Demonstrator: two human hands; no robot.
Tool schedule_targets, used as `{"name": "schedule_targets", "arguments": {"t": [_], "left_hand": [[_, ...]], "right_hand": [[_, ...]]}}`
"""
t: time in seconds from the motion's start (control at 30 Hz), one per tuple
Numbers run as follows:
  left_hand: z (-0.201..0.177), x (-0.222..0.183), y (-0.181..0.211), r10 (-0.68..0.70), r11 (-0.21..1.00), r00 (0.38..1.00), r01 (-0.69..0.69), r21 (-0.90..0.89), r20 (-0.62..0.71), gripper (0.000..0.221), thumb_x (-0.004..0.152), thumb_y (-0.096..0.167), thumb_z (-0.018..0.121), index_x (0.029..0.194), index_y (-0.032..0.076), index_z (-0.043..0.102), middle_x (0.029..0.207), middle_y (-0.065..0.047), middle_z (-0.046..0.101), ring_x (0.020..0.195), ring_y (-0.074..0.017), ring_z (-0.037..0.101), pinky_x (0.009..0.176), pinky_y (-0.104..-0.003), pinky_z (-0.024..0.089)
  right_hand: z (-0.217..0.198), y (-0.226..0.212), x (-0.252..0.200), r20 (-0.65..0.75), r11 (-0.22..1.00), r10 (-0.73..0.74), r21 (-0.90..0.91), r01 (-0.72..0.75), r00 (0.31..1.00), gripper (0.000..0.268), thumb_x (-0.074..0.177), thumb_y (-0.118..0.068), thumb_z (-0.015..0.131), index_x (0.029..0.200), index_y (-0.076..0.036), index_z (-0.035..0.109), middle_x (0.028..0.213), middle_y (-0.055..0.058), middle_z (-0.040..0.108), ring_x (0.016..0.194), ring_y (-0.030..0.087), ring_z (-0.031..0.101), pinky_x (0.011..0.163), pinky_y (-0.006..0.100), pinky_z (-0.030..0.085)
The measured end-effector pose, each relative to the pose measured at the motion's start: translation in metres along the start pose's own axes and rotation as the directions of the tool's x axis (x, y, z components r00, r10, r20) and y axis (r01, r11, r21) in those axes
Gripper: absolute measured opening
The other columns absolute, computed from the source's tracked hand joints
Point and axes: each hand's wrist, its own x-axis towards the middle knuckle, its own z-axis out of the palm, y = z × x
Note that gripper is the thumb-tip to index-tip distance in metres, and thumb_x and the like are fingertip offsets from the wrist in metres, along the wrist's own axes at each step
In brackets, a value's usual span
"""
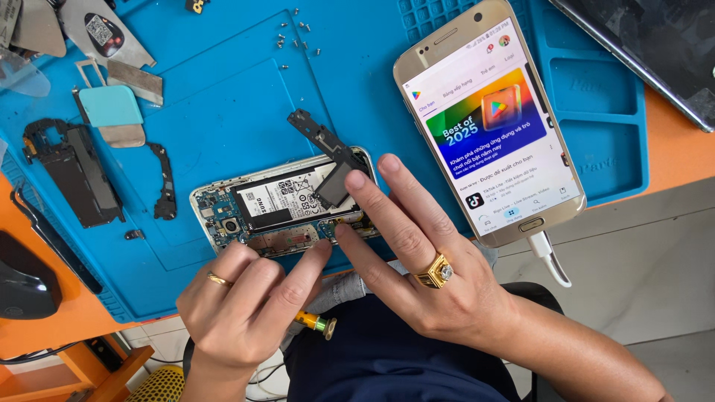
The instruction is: The person uses a screwdriver to remove screws from a disassembled smartphone on a blue mat. They then use tweezers to connect a ribbon cable and install a battery into the phone's chassis.
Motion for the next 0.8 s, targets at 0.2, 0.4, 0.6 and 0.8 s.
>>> {"name": "schedule_targets", "arguments": {"t": [0.2, 0.4, 0.6, 0.8], "left_hand": [[-0.001, 0.002, 0.0, -0.018, 1.0, 1.0, 0.018, 0.005, 0.01, 0.015, 0.105, 0.02, 0.07, 0.108, 0.017, 0.085, 0.071, -0.002, 0.037, 0.06, -0.0228, 0.038, 0.051, -0.036, 0.039], [-0.002, 0.0, -0.002, -0.011, 0.999, 1.0, 0.012, 0.047, -0.019, 0.017, 0.106, 0.025, 0.07, 0.109, 0.02, 0.087, 0.07, 0.0, 0.035, 0.059, -0.0216, 0.037, 0.048, -0.036, 0.037], [-0.011, -0.01, -0.013, -0.137, 0.988, 0.98, 0.125, -0.091, -0.142, 0.027, 0.106, 0.016, 0.059, 0.104, 0.007, 0.084, 0.064, -0.003, 0.048, 0.056, -0.025, 0.038, 0.053, -0.038, 0.04], [-0.002, -0.028, -0.028, -0.199, 0.975, 0.943, 0.161, -0.156, -0.268, 0.028, 0.108, 0.017, 0.057, 0.107, 0.008, 0.084, 0.065, -0.003, 0.051, 0.057, -0.0227, 0.037, 0.052, -0.04, 0.036]], "right_hand": [[0.0, 0.001, -0.001, 0.027, 1.0, -0.009, 0.03, 0.008, 1.0, 0.018, 0.117, -0.011, 0.062, 0.125, -0.003, 0.076, 0.15, 0.024, 0.049, 0.139, 0.051, 0.059, 0.111, 0.054, 0.069], [-0.002, 0.001, 0.003, 0.026, 0.998, -0.068, 0.016, 0.068, 0.997, 0.019, 0.117, -0.01, 0.06, 0.124, -0.003, 0.076, 0.15, 0.021, 0.052, 0.136, 0.05, 0.064, 0.103, 0.051, 0.072], [-0.003, -0.007, 0.007, 0.073, 0.997, -0.074, -0.015, 0.076, 0.995, 0.018, 0.117, -0.01, 0.063, 0.129, -0.005, 0.075, 0.152, 0.022, 0.047, 0.14, 0.051, 0.058, 0.108, 0.059, 0.07], [0.001, -0.018, 0.009, 0.117, 0.999, -0.046, -0.005, 0.047, 0.992, 0.032, 0.113, -0.01, 0.049, 0.131, -0.005, 0.076, 0.151, 0.024, 0.047, 0.143, 0.053, 0.051, 0.122, 0.064, 0.059]]}}
